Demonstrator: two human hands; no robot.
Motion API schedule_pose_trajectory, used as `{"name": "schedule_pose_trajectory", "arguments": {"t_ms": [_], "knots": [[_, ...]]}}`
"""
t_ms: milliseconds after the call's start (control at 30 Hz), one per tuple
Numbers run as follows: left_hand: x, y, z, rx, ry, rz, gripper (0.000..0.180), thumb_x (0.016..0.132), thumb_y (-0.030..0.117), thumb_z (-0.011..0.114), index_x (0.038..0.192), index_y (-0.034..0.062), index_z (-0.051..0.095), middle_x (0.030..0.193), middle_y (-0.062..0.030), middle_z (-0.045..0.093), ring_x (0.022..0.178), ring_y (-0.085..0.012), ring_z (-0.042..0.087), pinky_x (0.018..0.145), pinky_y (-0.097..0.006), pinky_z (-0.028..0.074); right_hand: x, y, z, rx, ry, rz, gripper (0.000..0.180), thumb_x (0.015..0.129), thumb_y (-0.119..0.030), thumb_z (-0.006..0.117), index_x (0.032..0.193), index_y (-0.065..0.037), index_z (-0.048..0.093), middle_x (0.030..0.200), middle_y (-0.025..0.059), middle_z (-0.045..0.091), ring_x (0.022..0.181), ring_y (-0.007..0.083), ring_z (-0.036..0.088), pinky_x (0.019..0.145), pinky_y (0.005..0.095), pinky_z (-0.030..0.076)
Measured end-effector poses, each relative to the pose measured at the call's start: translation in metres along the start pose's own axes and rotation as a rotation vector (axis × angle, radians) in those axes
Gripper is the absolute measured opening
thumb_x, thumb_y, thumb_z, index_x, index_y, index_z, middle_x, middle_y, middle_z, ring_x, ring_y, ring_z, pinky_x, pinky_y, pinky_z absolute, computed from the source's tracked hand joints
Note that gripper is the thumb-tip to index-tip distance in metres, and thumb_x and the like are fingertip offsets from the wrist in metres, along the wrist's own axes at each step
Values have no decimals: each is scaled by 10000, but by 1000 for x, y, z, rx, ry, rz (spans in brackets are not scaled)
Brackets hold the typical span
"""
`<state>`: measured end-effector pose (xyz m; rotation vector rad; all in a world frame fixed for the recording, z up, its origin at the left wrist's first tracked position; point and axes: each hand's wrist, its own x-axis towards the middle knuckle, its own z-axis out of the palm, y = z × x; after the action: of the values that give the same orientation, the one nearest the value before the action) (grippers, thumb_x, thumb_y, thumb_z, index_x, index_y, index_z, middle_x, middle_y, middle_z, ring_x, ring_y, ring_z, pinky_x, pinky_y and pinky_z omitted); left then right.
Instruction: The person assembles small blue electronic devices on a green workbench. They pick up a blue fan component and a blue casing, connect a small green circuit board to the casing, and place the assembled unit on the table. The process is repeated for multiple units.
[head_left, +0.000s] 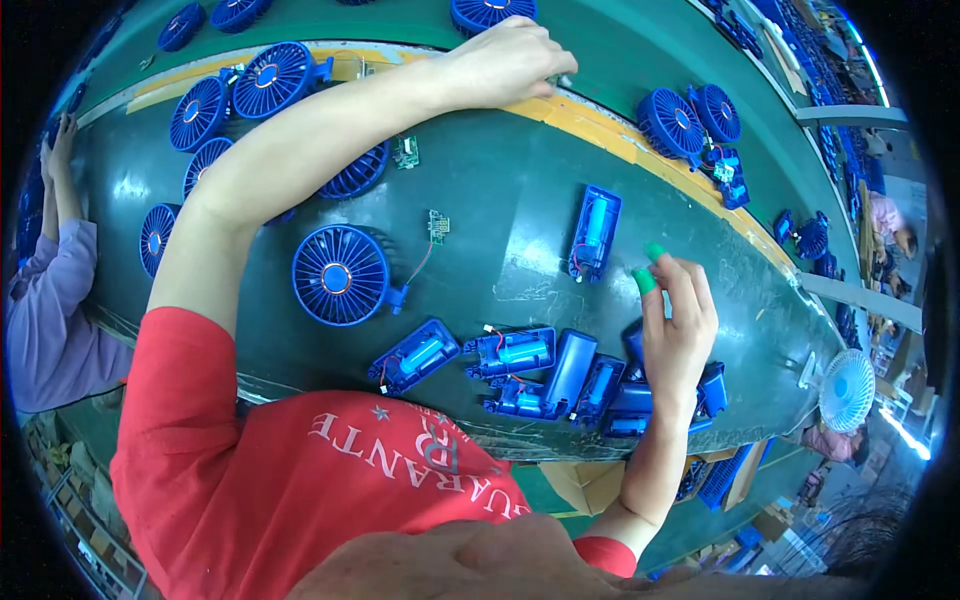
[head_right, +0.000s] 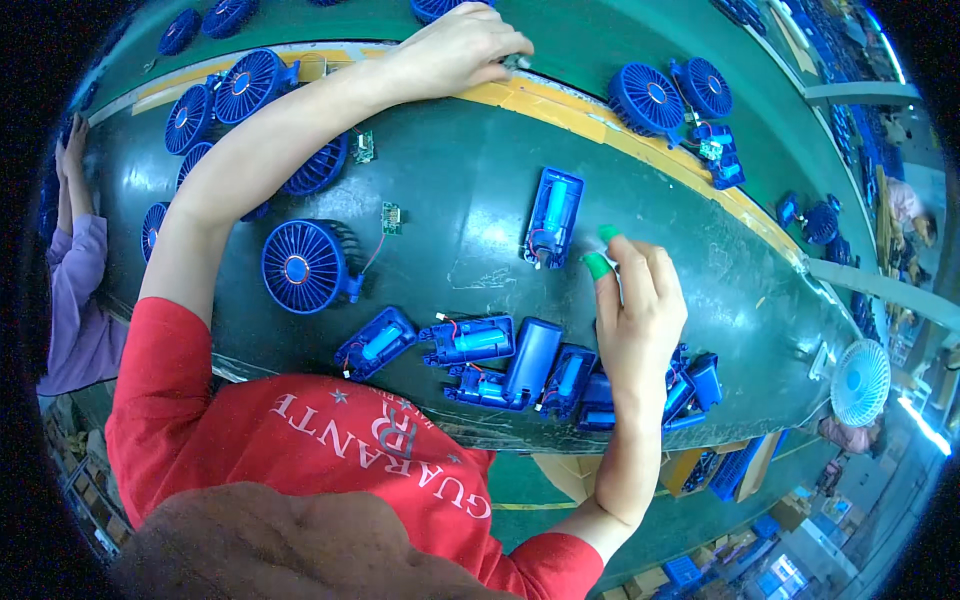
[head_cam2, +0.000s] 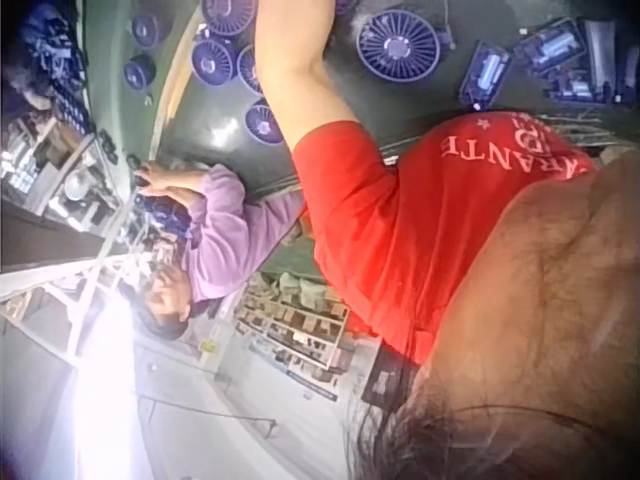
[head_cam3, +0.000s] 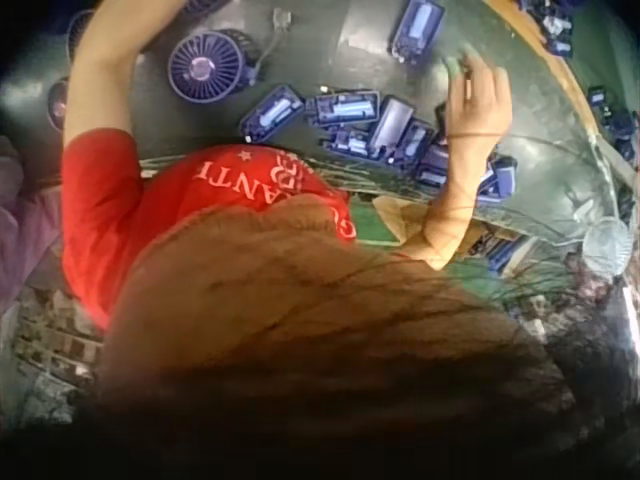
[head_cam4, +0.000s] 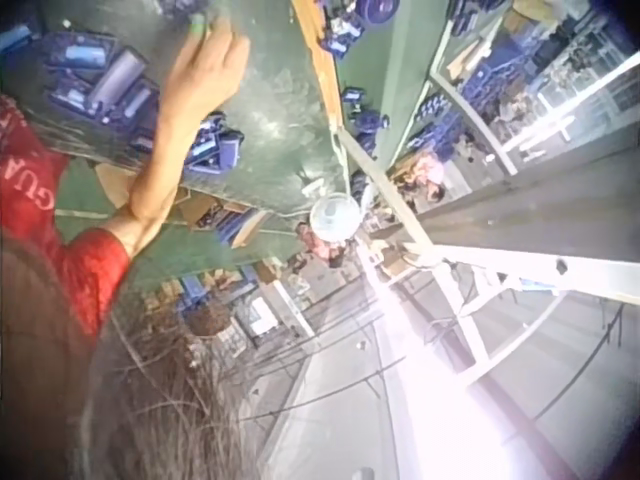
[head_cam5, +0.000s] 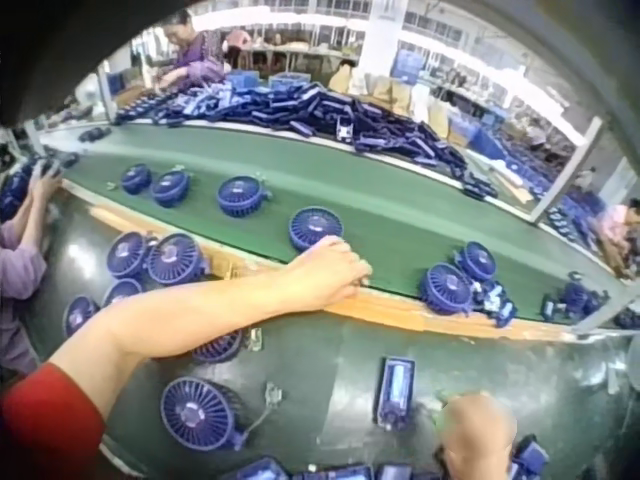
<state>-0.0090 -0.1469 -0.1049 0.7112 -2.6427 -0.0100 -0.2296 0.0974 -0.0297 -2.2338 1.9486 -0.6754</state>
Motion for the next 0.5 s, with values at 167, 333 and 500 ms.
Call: {"name": "schedule_pose_trajectory", "arguments": {"t_ms": [167, 333, 500], "knots": [[-7, 14, -2, -70, 2, 10, 215, 834, 208, 662, 1028, 119, 635, 933, -11, 657, 980, -188, 565, 911, -409, 340, 0, -10, 7, -71, -201, -352, 328, 706, -8, 639, 1025, -82, 655, 1049, 89, 615, 948, 289, 598, 787, 390, 491], [-5, 21, -4, -52, 128, -1, 225, 815, 187, 678, 1026, 123, 638, 920, 6, 652, 963, -179, 553, 891, -384, 338, 7, -2, 33, -166, -200, -454, 350, 697, -44, 634, 1035, -129, 664, 1196, 40, 591, 1089, 273, 550, 856, 404, 476], [-5, 25, -7, -140, 157, 21, 218, 812, 71, 641, 1030, 75, 645, 936, -94, 638, 898, -256, 608, 764, -392, 485, 8, 5, 40, -145, -103, -359, 276, 679, -119, 686, 954, -135, 681, 1074, 36, 600, 1003, 267, 555, 799, 382, 496]]}}
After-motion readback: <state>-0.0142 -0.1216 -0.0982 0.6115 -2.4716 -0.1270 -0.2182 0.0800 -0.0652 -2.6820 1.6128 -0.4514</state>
